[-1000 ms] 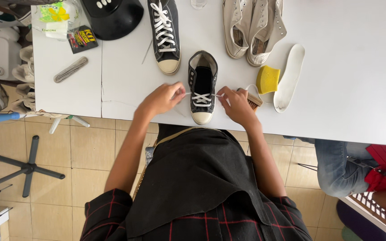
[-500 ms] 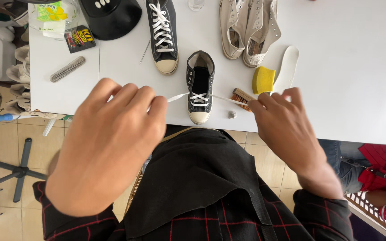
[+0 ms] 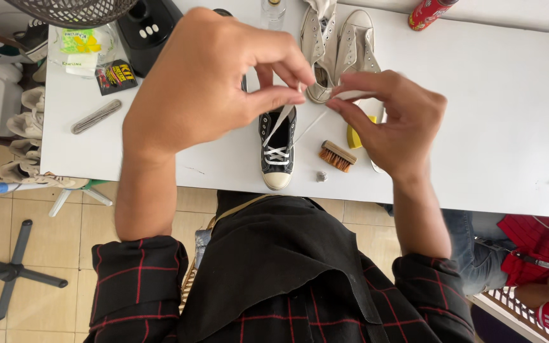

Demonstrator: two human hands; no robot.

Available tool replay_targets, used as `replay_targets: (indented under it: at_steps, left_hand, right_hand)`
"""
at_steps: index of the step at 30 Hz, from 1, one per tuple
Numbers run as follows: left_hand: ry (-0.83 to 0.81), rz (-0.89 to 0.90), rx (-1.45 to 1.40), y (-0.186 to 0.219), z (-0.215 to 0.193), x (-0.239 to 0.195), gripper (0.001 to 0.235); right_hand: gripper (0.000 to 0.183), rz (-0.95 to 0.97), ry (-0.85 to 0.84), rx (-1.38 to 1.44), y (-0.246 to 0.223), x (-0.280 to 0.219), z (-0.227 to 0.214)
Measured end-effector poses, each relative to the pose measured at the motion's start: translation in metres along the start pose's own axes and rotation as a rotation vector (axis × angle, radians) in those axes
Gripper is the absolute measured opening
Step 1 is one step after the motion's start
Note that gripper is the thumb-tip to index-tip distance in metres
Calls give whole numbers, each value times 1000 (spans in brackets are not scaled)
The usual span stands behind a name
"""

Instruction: The person laces a black sneaker with white laces, threading them through the eyelets and tying a knot. They then proceed to lace the second black sneaker in the same manner, threading the laces through the eyelets and tying them.

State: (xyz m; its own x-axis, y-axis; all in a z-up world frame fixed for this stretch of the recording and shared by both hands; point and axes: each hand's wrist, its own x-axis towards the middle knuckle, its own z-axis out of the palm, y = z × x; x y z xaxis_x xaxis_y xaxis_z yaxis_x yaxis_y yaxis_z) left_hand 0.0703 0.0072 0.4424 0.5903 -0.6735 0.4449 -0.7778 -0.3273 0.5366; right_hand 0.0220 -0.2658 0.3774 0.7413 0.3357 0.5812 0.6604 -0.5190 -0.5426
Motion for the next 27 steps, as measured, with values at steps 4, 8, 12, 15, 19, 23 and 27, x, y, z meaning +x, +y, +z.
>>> replay_targets:
  at_steps: [4, 8, 12, 15, 19, 23, 27]
  left_hand:
    - [66, 6, -86, 2, -3, 3, 17]
    - [57, 8, -59, 2, -2, 3, 14]
    - [18, -8, -103, 4, 0, 5, 16]
    - [55, 6, -59, 3, 1, 4, 12]
    - [74, 39, -29, 2, 1, 4, 15]
    - [66, 16, -44, 1, 3, 5, 14]
    - [106, 105, -45, -8, 2, -8, 13]
  right_hand:
    - [49, 208, 210, 435, 11, -3, 13]
    - [32, 224, 267, 480, 16, -7, 20]
    - [32, 197, 277, 499, 22, -10, 22]
    - [42, 172, 341, 484, 20, -8, 20]
    - [21, 252, 365, 490, 13, -3, 18]
    - [12, 233, 363, 504, 12, -1, 17]
    - [9, 211, 284, 603, 20, -5, 16]
